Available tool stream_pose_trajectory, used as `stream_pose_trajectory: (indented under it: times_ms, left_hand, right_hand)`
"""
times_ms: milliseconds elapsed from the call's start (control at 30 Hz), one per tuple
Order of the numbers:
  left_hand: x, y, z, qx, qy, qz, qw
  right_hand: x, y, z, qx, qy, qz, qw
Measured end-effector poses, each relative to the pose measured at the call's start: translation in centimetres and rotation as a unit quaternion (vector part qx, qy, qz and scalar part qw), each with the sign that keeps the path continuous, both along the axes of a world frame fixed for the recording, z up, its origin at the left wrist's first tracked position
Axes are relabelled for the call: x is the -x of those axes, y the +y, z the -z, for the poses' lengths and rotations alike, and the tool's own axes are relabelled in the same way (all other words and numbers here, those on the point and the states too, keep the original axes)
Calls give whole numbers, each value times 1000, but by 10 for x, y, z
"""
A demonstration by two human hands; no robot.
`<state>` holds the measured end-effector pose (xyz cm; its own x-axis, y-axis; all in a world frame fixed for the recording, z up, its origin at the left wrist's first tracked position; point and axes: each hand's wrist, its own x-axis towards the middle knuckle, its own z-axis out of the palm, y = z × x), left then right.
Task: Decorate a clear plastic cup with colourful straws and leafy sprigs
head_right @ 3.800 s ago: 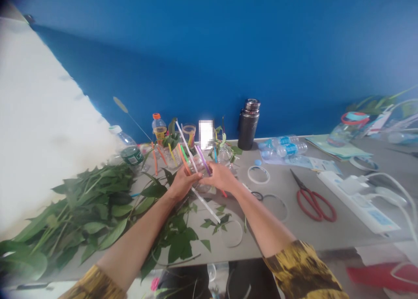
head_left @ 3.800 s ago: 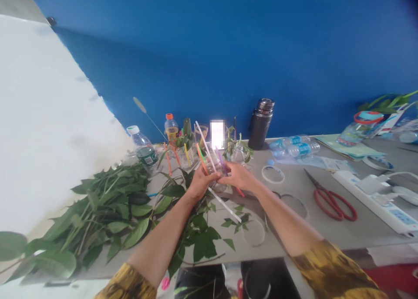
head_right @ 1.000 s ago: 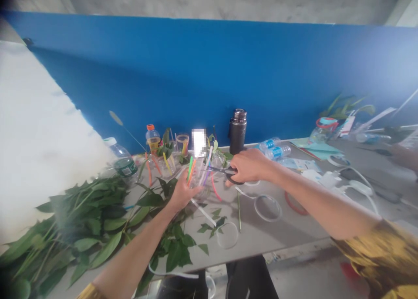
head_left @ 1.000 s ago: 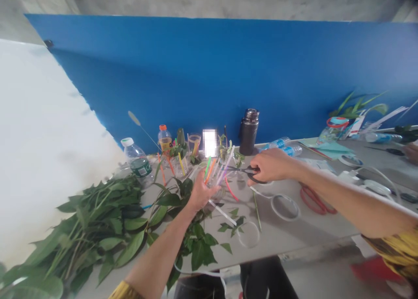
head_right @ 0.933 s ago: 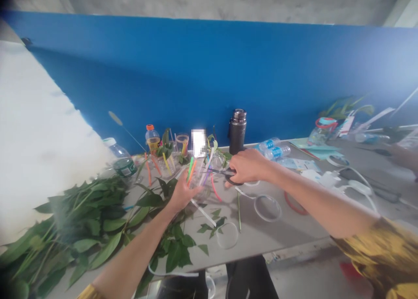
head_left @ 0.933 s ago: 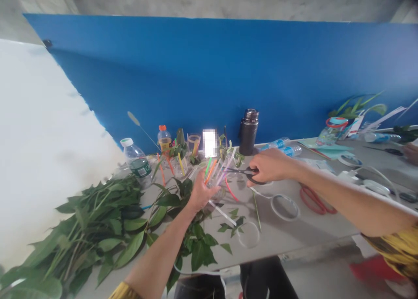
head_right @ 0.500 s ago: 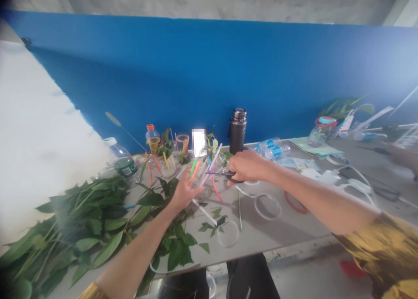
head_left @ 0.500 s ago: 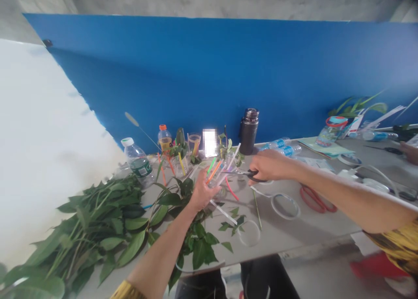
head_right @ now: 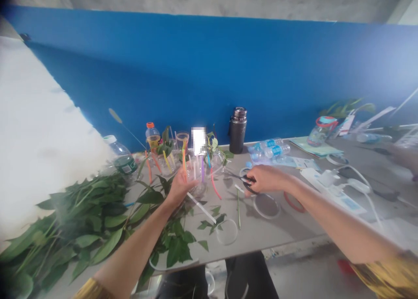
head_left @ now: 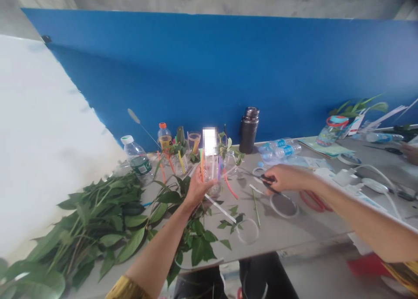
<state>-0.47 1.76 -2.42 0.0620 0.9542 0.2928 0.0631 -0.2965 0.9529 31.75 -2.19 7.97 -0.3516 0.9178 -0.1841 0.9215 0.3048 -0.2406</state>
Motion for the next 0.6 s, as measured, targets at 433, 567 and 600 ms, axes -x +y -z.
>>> stream_pose_trajectory:
  times_ms: [433,567,600]
  left_hand:
    - [-5,-4,-8,81,-161,141,973]
    - [-3,-5,-9,92,-169,159,968]
    - [-3,-5,-9,93,-162,161,969]
  right_hand:
    - [-6,19,74,11,-34,-37,999]
    - [-7,24,68,80,-32,-36,996]
    - [-8,25,63,79,-17,-37,996]
